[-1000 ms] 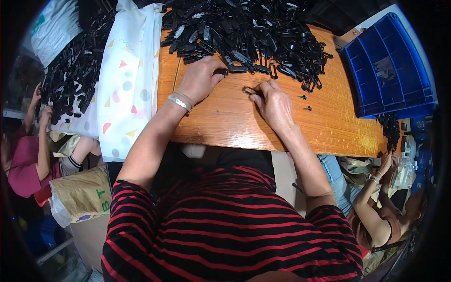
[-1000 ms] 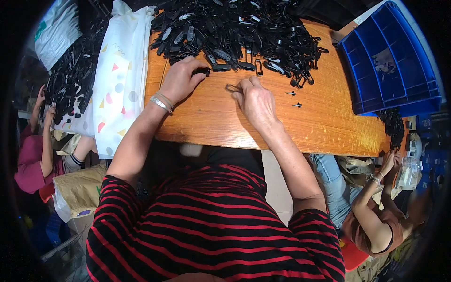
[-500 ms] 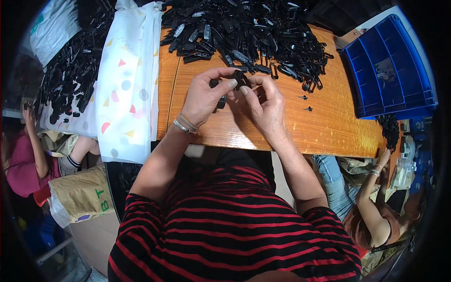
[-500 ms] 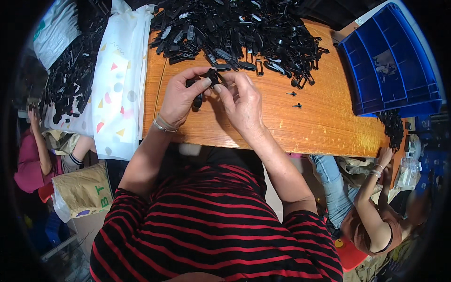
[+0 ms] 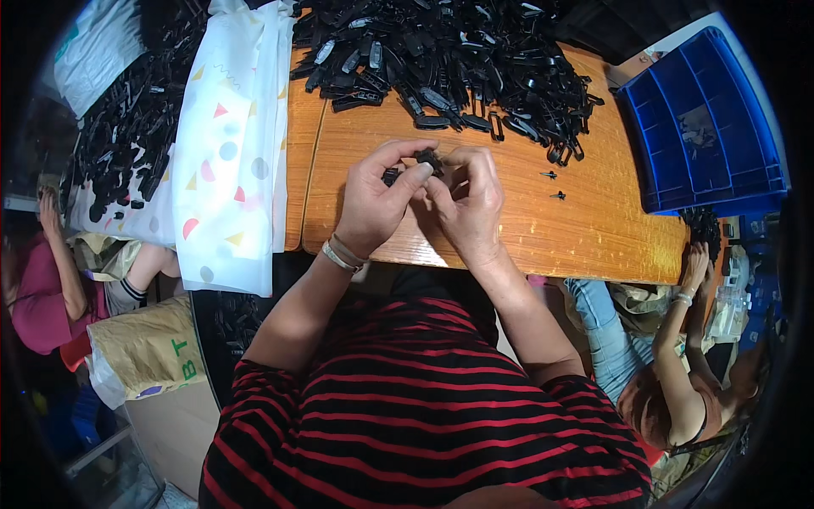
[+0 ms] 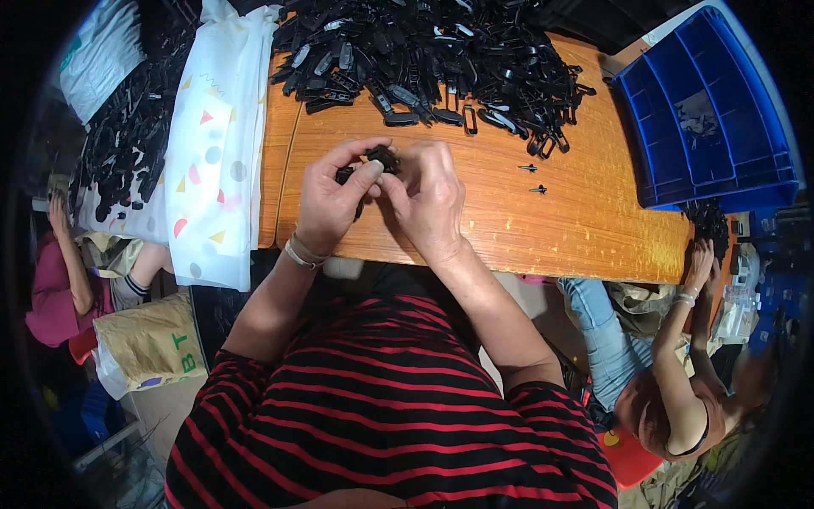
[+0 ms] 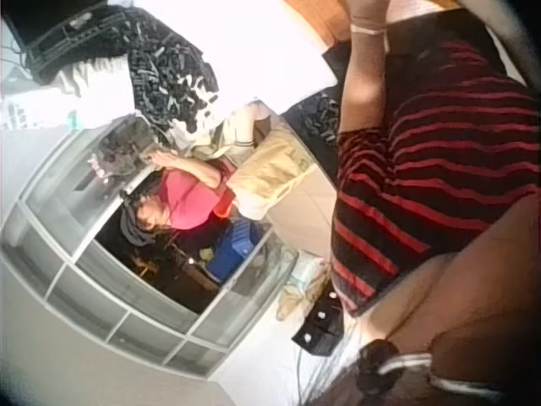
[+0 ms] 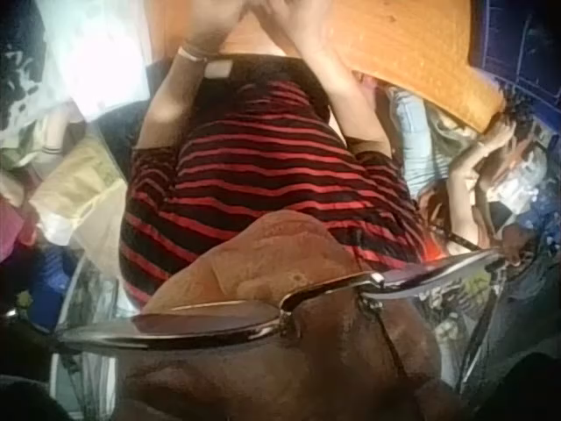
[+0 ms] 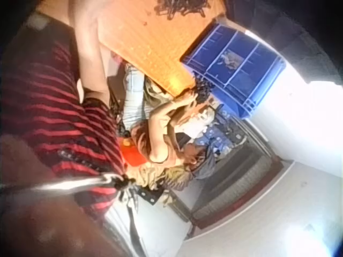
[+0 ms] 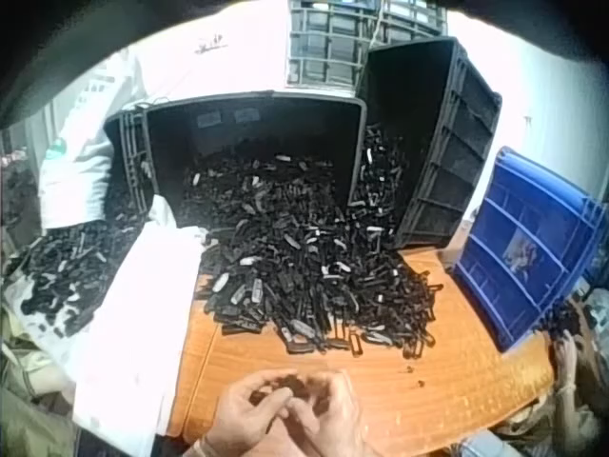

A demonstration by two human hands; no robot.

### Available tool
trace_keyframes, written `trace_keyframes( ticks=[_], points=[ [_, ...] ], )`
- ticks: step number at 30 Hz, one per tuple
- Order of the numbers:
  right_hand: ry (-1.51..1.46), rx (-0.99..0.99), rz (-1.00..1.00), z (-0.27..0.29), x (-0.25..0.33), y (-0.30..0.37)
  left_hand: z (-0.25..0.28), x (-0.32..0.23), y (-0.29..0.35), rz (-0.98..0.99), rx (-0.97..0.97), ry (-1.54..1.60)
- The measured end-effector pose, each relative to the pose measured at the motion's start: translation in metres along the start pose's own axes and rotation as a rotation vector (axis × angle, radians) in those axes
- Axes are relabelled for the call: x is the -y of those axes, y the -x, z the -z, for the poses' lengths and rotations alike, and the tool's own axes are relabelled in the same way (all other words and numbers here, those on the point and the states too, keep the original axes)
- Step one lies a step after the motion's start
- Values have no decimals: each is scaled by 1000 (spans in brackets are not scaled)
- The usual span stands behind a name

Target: Assembling small black plastic components by hand.

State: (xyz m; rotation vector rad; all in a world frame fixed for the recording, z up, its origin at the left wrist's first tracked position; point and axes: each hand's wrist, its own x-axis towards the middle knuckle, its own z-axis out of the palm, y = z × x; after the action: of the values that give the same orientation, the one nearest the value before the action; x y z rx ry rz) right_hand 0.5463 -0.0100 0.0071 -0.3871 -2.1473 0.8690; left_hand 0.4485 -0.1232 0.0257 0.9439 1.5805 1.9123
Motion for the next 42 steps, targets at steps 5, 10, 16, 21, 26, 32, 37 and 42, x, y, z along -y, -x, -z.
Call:
trace_keyframes(
  ticks=[5, 10, 16, 21, 26, 32, 37, 42],
  points=[
    [-319, 239, -93, 9, 23, -5, 4, -9, 4, 165, 13, 255],
    [-467, 325, -23, 4, 33, 0, 17, -18, 14, 216, 41, 500],
    [-769, 512, -449, -19, 63, 13, 42, -33, 43, 333, -117, 412],
    [-512, 719, -25, -10, 54, 12, 113, -74, 116, 471, -96, -119],
    [-54, 349, -139, 28, -21, -17, 158, -120, 166, 318, -22, -1000],
    [562, 191, -114, 53, -56, -60, 81, -89, 90, 127, -94, -859],
    [728, 290, -33, 46, -66, -68, 13, -18, -18, -55, 6, -811],
    [565, 313, -65, 63, -66, -55, -11, 21, -78, -29, 4, -1079]
  ],
)
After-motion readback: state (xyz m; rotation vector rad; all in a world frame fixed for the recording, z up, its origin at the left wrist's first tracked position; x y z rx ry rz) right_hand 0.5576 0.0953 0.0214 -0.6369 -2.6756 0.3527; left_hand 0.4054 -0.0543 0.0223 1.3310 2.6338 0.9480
